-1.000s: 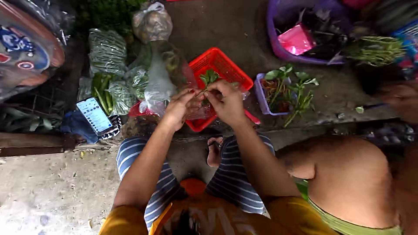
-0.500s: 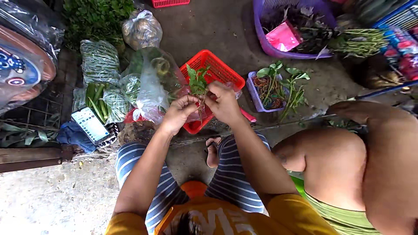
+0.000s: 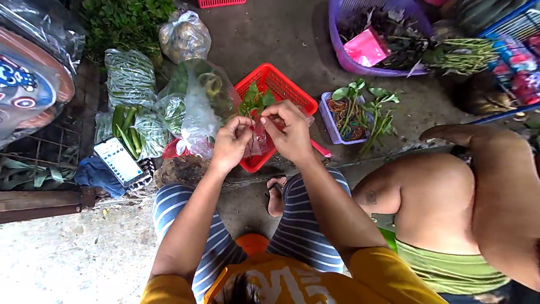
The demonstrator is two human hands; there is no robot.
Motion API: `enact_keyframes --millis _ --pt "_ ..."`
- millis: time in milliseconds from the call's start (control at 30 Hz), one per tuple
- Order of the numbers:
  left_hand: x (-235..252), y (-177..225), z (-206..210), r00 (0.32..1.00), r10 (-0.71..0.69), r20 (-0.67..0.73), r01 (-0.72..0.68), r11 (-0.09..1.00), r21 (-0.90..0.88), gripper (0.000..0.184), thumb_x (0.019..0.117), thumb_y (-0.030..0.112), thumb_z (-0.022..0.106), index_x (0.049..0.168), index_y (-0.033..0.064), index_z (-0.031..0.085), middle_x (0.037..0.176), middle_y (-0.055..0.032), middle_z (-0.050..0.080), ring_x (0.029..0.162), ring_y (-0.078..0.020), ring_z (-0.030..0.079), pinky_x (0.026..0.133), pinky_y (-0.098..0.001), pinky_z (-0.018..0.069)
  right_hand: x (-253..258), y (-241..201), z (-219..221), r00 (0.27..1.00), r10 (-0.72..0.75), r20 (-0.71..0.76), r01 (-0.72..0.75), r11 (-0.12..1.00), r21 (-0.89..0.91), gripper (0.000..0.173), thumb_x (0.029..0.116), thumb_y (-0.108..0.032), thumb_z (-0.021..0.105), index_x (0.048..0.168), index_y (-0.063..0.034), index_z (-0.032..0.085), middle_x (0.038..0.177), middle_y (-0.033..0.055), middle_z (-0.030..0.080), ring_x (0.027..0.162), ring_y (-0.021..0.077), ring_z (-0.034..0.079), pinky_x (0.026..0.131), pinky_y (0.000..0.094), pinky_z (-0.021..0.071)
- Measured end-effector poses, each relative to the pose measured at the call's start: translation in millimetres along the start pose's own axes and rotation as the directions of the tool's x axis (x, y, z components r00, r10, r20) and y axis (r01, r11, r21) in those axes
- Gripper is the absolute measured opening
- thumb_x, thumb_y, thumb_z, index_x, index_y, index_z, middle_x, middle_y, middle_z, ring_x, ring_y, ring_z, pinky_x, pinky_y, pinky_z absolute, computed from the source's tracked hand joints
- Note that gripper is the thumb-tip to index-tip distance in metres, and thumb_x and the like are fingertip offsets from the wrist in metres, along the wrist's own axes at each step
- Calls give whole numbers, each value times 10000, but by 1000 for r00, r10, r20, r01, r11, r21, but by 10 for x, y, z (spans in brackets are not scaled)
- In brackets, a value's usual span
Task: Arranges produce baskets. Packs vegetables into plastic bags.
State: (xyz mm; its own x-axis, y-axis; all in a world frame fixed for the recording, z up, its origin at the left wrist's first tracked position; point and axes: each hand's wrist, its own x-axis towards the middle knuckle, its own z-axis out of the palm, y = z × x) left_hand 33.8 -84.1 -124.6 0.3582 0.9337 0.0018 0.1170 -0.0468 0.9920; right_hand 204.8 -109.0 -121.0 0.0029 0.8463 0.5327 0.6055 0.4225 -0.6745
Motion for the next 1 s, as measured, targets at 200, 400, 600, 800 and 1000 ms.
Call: enact_keyframes --millis 200,400,600,800,1000 --pt "15 23 24 999 39 -20 -34 978 208 189 1007 59 583 1171 -8 650 1016 -119 684 822 -150 663 764 -345 568 5 56 66 987 -156 -25 151 977 -153 150 926 -25 672 1040 2 765 1035 176 687 923 241 683 846 347 581" --pt "-13 8 23 1000 10 8 -11 991 130 161 1011 53 584 1155 13 643 968 -80 662 755 -100 636 716 -286 559 -13 71 93 992 -121 -26 112 967 -227 123 922 -21 692 1021 -7 764 1021 178 673 884 265 678 793 376 585" --pt "-47 -24 33 998 32 -52 -29 998 61 159 1017 73 590 1155 17 646 940 -50 665 733 -54 618 698 -231 541 -51 45 124 996 -87 1 86 974 -210 93 934 -20 672 997 -5 738 1013 166 656 863 255 673 748 371 588" --pt "-14 -34 51 989 -65 -130 40 982 -183 71 1002 42 610 1070 32 626 859 -5 628 721 -46 610 700 -217 541 -63 -41 197 996 -81 43 89 960 -266 87 935 -32 650 975 6 717 997 180 665 865 315 682 735 443 583" --pt "74 -62 8 971 -141 -194 88 962 -258 96 1065 95 503 1087 49 584 867 5 620 746 -50 606 737 -237 537 -136 -166 254 993 12 115 16 972 -236 96 884 7 636 921 22 723 969 194 666 863 354 669 755 512 541"
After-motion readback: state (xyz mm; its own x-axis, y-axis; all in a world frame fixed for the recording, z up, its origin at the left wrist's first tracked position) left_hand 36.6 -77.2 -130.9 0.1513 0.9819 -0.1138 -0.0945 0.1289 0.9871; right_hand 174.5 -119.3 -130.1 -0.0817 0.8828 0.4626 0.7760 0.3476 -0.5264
